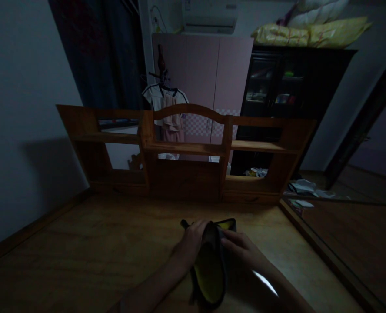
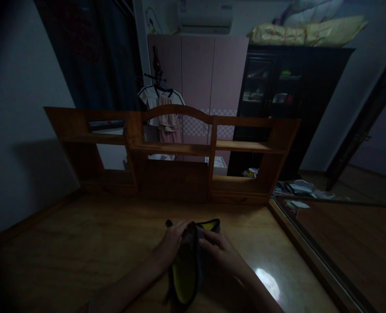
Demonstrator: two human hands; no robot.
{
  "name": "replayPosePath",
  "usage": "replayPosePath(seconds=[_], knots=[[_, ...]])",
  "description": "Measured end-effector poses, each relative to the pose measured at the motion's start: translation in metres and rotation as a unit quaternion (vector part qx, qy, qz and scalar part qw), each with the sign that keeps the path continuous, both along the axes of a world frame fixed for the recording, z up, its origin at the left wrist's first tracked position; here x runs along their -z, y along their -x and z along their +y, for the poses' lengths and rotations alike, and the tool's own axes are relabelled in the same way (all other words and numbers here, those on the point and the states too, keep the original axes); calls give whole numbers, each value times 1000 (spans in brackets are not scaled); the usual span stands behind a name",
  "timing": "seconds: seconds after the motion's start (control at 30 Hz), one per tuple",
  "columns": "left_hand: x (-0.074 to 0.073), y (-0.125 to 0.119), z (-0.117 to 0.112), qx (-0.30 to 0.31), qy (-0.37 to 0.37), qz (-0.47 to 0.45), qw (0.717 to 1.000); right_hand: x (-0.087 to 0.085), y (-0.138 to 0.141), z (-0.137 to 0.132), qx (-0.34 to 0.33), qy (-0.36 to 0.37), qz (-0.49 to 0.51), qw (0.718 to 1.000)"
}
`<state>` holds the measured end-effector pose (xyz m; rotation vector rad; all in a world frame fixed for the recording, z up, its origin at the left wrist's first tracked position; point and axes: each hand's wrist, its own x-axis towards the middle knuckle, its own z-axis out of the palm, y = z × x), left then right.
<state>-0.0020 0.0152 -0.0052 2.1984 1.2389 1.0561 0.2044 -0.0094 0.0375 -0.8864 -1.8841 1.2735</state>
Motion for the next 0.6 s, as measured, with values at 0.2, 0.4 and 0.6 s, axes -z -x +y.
replayPosePath(seconds=[0.2,0.4,0.6], knots=[[-7,8,6,59,42,-28,997,4,1,-2,4,-28,-2,1000],[-4,10,13,70,40,-27,996,10,6,-7,15,-88,-63,994],[-3,10,9,70,25,5,997,13,9,-8,-3,-39,-52,998]])
